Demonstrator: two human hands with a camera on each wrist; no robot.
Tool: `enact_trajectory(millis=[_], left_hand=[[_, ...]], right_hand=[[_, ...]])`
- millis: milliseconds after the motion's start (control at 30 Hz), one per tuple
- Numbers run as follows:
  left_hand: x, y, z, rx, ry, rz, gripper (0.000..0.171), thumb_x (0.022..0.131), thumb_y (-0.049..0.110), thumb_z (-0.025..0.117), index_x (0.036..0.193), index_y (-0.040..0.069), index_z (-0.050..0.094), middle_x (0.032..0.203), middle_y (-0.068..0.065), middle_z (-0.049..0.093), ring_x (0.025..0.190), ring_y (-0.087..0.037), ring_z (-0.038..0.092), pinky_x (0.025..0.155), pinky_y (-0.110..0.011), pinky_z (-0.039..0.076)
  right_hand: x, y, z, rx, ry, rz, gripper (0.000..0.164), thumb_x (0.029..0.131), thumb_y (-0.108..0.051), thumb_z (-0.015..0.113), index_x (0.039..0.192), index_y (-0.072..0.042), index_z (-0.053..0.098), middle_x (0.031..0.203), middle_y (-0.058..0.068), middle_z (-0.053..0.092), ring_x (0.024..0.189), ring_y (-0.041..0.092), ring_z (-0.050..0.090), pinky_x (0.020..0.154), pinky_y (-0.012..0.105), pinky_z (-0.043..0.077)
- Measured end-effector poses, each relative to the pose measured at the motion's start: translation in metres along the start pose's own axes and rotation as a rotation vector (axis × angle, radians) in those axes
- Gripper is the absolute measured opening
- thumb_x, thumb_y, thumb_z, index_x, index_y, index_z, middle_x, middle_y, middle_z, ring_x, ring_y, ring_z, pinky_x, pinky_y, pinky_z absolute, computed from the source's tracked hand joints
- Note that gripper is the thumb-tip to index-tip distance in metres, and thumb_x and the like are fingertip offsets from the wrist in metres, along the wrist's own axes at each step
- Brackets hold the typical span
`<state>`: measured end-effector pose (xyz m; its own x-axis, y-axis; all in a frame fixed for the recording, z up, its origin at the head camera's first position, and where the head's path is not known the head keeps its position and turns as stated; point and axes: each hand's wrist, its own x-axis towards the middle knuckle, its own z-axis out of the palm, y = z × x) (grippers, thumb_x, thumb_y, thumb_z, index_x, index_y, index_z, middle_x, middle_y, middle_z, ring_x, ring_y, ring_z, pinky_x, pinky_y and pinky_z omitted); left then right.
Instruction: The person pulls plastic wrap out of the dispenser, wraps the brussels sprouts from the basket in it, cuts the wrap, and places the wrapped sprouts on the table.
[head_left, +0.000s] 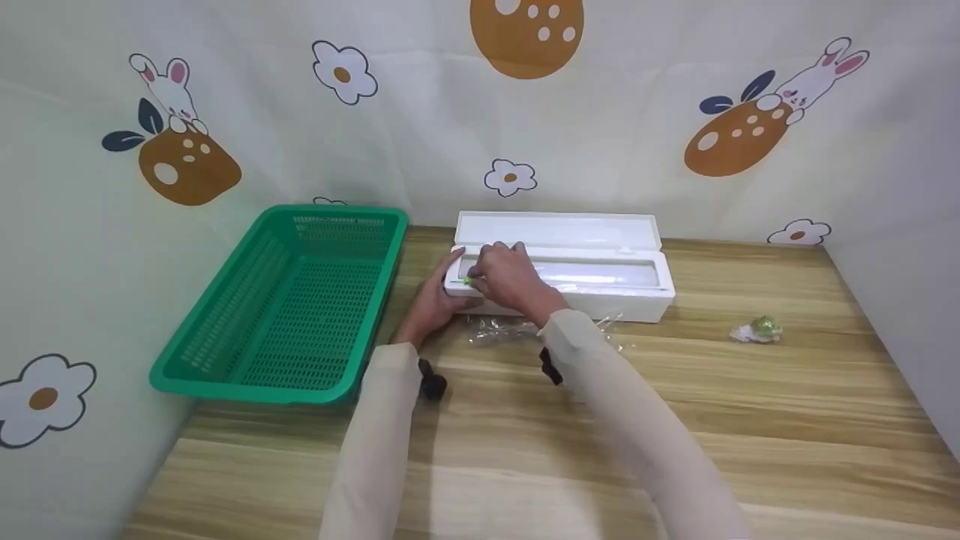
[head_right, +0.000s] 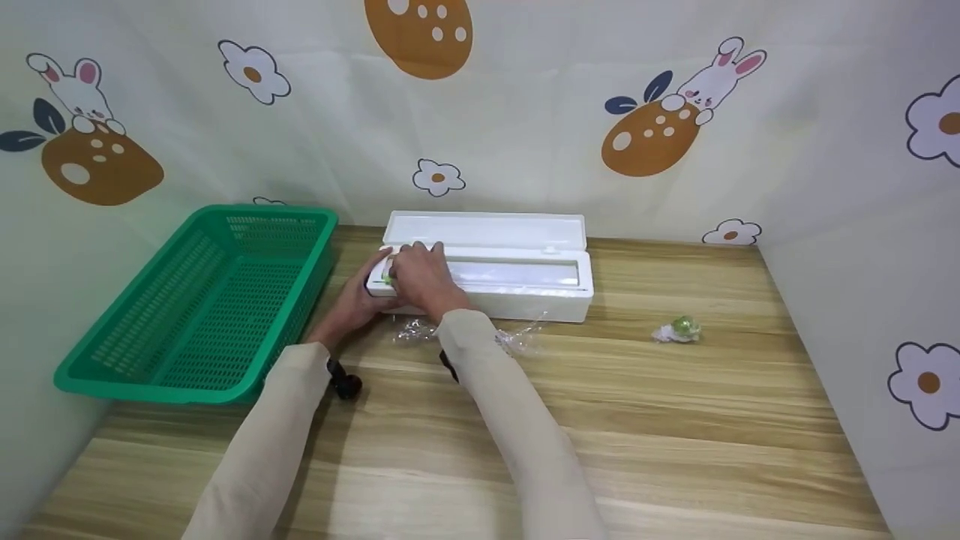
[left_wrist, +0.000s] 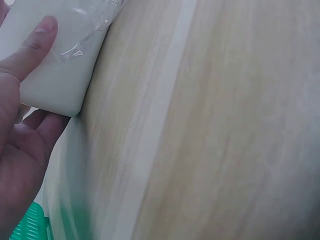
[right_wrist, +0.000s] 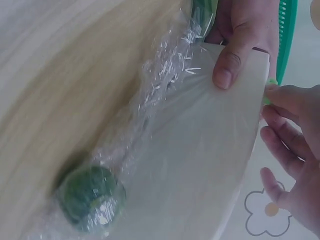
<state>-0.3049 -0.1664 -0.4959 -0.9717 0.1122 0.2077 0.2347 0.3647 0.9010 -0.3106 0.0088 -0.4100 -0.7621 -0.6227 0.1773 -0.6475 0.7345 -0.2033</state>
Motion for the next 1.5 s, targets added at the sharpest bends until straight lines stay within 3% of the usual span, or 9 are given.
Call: enact_trajectory(millis=[300, 567, 867, 1233, 1367, 1500], left_hand=[[-0.001, 0.003, -0.001, -0.007, -0.019, -0.058, 0.096, 0.076, 0.011, 0.087, 0.156, 0.020, 0.035, 0.163, -0.013, 0.034, 0.147, -0.029, 0.037, 0.125, -0.041, 0.026], [-0.001, 0.002, -0.002, -0.026, -0.023, -0.067, 0.099, 0.075, 0.011, 0.088, 0.157, 0.021, 0.033, 0.162, -0.015, 0.035, 0.145, -0.031, 0.039, 0.126, -0.043, 0.024], [0.001, 0.000, -0.001, -0.037, -0.041, -0.051, 0.098, 0.077, 0.009, 0.086, 0.157, 0.016, 0.031, 0.157, -0.018, 0.041, 0.140, -0.033, 0.045, 0.124, -0.044, 0.028], [-0.001, 0.001, -0.003, -0.019, -0.045, -0.062, 0.100, 0.077, 0.011, 0.086, 0.158, 0.018, 0.029, 0.161, -0.016, 0.035, 0.146, -0.032, 0.039, 0.126, -0.044, 0.023], [-0.002, 0.002, -0.002, -0.023, -0.053, -0.066, 0.100, 0.077, 0.011, 0.086, 0.158, 0.019, 0.028, 0.162, -0.015, 0.035, 0.146, -0.032, 0.038, 0.126, -0.044, 0.023], [-0.001, 0.002, -0.001, -0.018, -0.056, -0.065, 0.099, 0.077, 0.013, 0.086, 0.158, 0.020, 0.029, 0.162, -0.015, 0.035, 0.145, -0.032, 0.040, 0.126, -0.045, 0.023]], right_hand=[[-0.022, 0.023, -0.015, -0.028, -0.036, 0.005, 0.019, 0.094, -0.025, 0.069, 0.107, -0.014, 0.079, 0.103, 0.011, 0.074, 0.096, 0.030, 0.062, 0.088, 0.049, 0.045], [-0.048, 0.047, -0.025, -0.030, -0.022, -0.007, 0.019, 0.096, -0.022, 0.067, 0.102, -0.009, 0.079, 0.098, 0.013, 0.071, 0.093, 0.031, 0.059, 0.088, 0.050, 0.045], [-0.080, 0.081, -0.042, -0.094, -0.003, -0.055, 0.014, 0.092, -0.017, 0.070, 0.084, -0.007, 0.076, 0.090, 0.015, 0.072, 0.086, 0.034, 0.061, 0.077, 0.052, 0.046], [-0.119, 0.127, -0.060, -0.100, -0.007, -0.034, 0.006, 0.088, -0.007, 0.072, 0.085, -0.003, 0.076, 0.083, 0.015, 0.070, 0.082, 0.034, 0.060, 0.075, 0.053, 0.047], [-0.128, 0.136, -0.065, -0.094, -0.025, -0.036, 0.006, 0.088, -0.005, 0.072, 0.087, -0.002, 0.077, 0.083, 0.015, 0.070, 0.081, 0.032, 0.060, 0.071, 0.045, 0.044], [-0.137, 0.144, -0.073, -0.116, -0.057, -0.013, 0.008, 0.087, -0.003, 0.072, 0.080, -0.002, 0.075, 0.081, 0.013, 0.069, 0.076, 0.029, 0.056, 0.065, 0.035, 0.032]])
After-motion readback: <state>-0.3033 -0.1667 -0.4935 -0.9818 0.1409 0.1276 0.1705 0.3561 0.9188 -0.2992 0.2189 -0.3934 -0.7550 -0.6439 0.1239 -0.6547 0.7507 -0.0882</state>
